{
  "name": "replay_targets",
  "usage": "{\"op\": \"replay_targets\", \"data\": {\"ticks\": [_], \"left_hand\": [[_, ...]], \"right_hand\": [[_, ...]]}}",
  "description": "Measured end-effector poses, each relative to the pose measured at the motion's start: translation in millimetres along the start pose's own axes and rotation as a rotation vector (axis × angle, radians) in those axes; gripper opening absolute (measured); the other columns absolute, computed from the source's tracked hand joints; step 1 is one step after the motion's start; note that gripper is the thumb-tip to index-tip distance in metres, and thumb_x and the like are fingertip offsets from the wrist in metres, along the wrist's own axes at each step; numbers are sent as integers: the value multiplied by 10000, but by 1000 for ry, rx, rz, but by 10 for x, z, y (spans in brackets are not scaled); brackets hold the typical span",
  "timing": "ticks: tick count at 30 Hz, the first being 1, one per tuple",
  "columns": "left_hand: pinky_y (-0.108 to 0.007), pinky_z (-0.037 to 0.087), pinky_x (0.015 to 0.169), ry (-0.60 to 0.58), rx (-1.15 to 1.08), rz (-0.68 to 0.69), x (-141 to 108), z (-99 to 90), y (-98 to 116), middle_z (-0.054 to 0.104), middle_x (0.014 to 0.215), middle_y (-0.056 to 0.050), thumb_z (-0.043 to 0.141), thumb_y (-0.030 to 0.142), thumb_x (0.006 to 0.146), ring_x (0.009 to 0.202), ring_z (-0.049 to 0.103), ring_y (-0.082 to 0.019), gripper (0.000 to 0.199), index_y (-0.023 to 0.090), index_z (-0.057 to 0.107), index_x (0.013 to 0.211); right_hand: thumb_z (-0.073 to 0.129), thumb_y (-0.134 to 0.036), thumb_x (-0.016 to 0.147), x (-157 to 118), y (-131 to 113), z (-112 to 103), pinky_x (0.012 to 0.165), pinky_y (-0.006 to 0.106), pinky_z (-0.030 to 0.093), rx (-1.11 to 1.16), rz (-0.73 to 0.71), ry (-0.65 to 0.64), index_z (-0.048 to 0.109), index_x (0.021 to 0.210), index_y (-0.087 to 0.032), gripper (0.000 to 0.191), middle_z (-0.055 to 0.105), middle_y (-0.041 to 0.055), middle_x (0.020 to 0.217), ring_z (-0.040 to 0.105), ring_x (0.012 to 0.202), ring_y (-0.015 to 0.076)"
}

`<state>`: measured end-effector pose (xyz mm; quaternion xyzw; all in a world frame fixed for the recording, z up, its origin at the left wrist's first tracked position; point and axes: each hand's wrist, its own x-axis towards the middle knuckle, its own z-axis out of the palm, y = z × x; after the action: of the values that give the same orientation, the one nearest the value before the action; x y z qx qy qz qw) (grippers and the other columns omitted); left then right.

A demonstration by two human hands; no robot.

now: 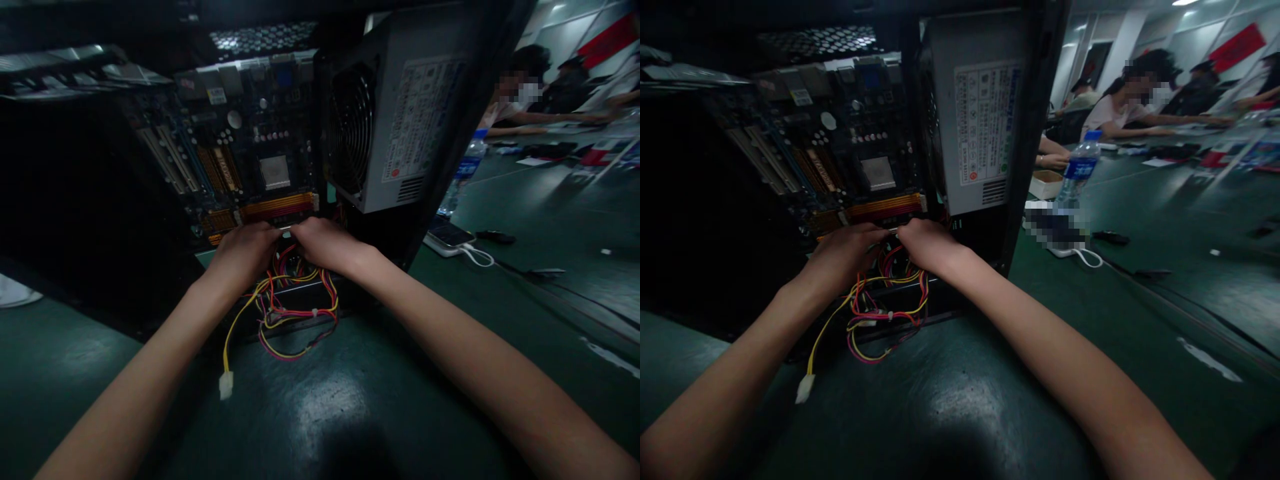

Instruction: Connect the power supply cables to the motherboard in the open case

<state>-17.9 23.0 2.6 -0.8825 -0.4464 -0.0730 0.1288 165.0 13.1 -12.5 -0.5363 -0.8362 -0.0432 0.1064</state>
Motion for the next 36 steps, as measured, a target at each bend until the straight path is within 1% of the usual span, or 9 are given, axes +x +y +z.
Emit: {"op": "replay_targets", "data": {"ticks": [3, 6, 8, 12, 16, 19, 28, 32, 36], "left_hand": [[-397, 548, 866, 56, -45, -94, -6, 16, -11, 757, 1139, -114, 568, 216, 966, 1035, 726, -306, 383, 203, 603, 1347], [-388, 556, 875, 88, -75, -134, 0, 52, -49, 775, 1058, -98, 628, 220, 928, 993, 738, -290, 296, 204, 675, 1219], [-382, 557, 902, 122, -108, -95, 15, 84, -89, 776, 1050, -91, 647, 207, 905, 1017, 733, -281, 240, 205, 721, 1134], [-377, 549, 962, 195, -145, 45, 79, 158, -176, 754, 1149, -103, 664, 152, 860, 1078, 713, -274, 226, 172, 769, 1059], [-372, 557, 927, 156, -135, 38, 148, 190, -202, 774, 1067, -92, 659, 126, 845, 1023, 729, -271, 230, 176, 797, 1022], [-368, 551, 924, 155, -153, 29, 170, 185, -189, 780, 1071, -90, 659, 145, 860, 1037, 731, -273, 243, 182, 788, 1062], [-344, 537, 921, 174, -226, -93, 165, 198, -198, 786, 1069, -89, 664, 159, 859, 1033, 730, -252, 229, 166, 743, 1075], [-347, 528, 928, 171, -176, -51, 160, 176, -196, 781, 1036, -91, 650, 186, 874, 1024, 721, -254, 172, 162, 770, 995], [-345, 533, 925, 149, -124, -31, 164, 153, -180, 771, 1056, -103, 647, 170, 856, 1025, 717, -263, 196, 155, 790, 990]], "right_hand": [[533, -85, 945, -4, -14, -17, 728, 338, 505, -2, 8, -23, 705, 1185, -95, 295, 736, 201, 1118, 728, 969, 302], [540, -95, 949, -11, -30, -39, 714, 336, 498, -5, 28, -46, 727, 1152, -97, 276, 740, 199, 1077, 727, 934, 290], [539, -95, 953, -17, -35, -46, 734, 332, 495, -2, 26, -33, 729, 1148, -102, 273, 735, 187, 1081, 715, 954, 278], [572, -115, 944, -24, -21, -32, 799, 324, 487, -35, -12, 62, 727, 1155, -113, 262, 681, 160, 1191, 653, 1087, 274], [562, -118, 940, -16, 5, -5, 836, 321, 479, -41, -18, 87, 732, 1144, -124, 266, 664, 146, 1179, 624, 1086, 259], [548, -119, 945, -12, 14, 4, 847, 320, 472, -34, -20, 79, 732, 1122, -112, 255, 663, 152, 1173, 616, 1086, 256], [550, -140, 947, -39, -9, -28, 758, 318, 456, -24, -5, 66, 730, 1082, -109, 227, 673, 152, 1164, 658, 1027, 256], [549, -151, 955, -39, -14, -34, 760, 314, 458, -17, -1, 62, 730, 1094, -114, 232, 672, 153, 1177, 660, 1024, 254], [549, -151, 951, -34, -15, -29, 748, 312, 465, -19, -3, 67, 731, 1115, -119, 247, 674, 156, 1178, 666, 1009, 255]]}}
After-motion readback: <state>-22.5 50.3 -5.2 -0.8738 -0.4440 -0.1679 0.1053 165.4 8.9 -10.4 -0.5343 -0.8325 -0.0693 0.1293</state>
